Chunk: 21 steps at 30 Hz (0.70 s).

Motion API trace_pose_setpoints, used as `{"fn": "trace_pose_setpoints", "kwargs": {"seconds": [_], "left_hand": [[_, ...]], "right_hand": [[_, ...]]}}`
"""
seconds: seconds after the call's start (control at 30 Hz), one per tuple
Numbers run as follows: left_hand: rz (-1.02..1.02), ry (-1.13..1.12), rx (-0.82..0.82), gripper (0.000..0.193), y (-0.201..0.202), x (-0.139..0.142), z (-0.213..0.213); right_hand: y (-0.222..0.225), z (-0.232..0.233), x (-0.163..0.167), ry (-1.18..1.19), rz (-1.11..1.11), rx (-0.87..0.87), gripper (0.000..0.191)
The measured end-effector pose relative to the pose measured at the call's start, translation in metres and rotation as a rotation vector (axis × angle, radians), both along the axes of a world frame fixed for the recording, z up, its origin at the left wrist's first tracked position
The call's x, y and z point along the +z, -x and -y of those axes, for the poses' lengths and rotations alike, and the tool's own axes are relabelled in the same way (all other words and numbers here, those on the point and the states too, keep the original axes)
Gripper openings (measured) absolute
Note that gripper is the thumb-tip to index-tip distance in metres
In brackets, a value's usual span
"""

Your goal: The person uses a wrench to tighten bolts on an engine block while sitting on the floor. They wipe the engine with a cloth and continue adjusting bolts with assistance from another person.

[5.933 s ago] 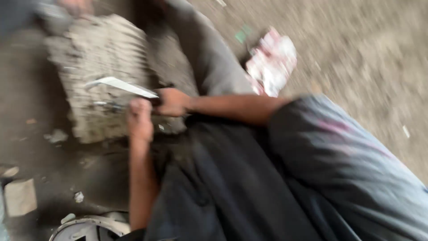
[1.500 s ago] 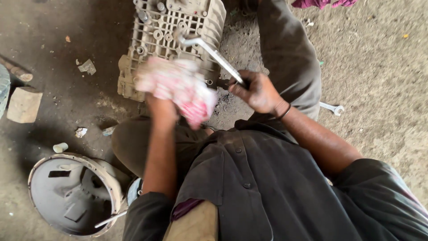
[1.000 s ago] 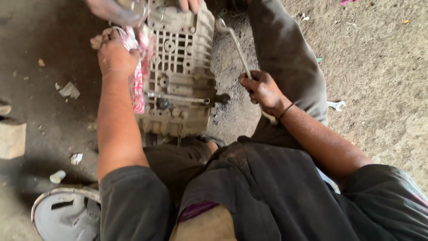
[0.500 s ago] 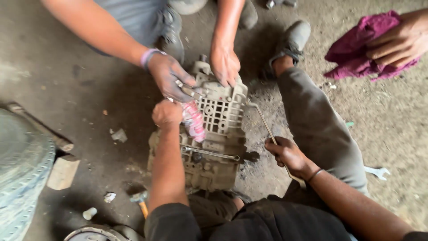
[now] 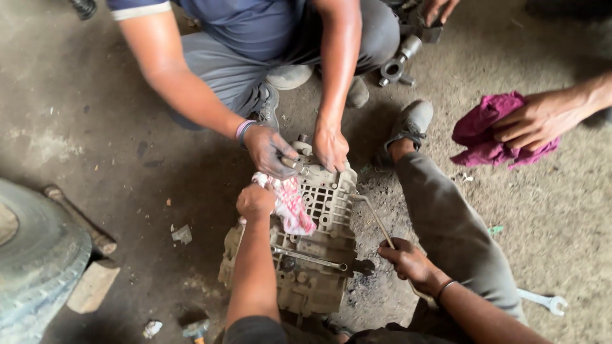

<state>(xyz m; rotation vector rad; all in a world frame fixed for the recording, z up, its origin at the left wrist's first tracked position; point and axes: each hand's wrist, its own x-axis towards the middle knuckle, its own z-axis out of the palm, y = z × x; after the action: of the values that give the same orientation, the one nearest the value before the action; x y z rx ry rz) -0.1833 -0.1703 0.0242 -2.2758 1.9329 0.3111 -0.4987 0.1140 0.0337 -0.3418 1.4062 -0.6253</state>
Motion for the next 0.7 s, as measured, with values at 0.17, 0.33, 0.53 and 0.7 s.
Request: {"fn": "trace_pose_setpoints", "kwargs": {"seconds": [0.17, 0.33, 0.53, 0.7], "left_hand": [[-0.482, -0.265, 0.366, 0.059, -0.015, 0.017, -0.007], [-1.012, 0.1, 0.135, 0.049, -0.007, 0.037, -0.09], [-0.802, 0.065, -0.707, 0.05, 0.119, 0.08, -0.276], [-1.069, -0.593, -0.743, 0.043, 0.101, 0.094, -0.272]], "right_hand": [[0.002, -0.008, -0.007, 0.09, -0.002, 0.026, 0.028], [0.011, -0.02, -0.028, 0.257, -0.026, 0.078, 0.03], [0.002, -0.046, -0.015, 0.326, 0.54, -0.077, 0.035], [0.034, -0.079, 0.079, 0.542, 0.265, 0.054, 0.053]]}}
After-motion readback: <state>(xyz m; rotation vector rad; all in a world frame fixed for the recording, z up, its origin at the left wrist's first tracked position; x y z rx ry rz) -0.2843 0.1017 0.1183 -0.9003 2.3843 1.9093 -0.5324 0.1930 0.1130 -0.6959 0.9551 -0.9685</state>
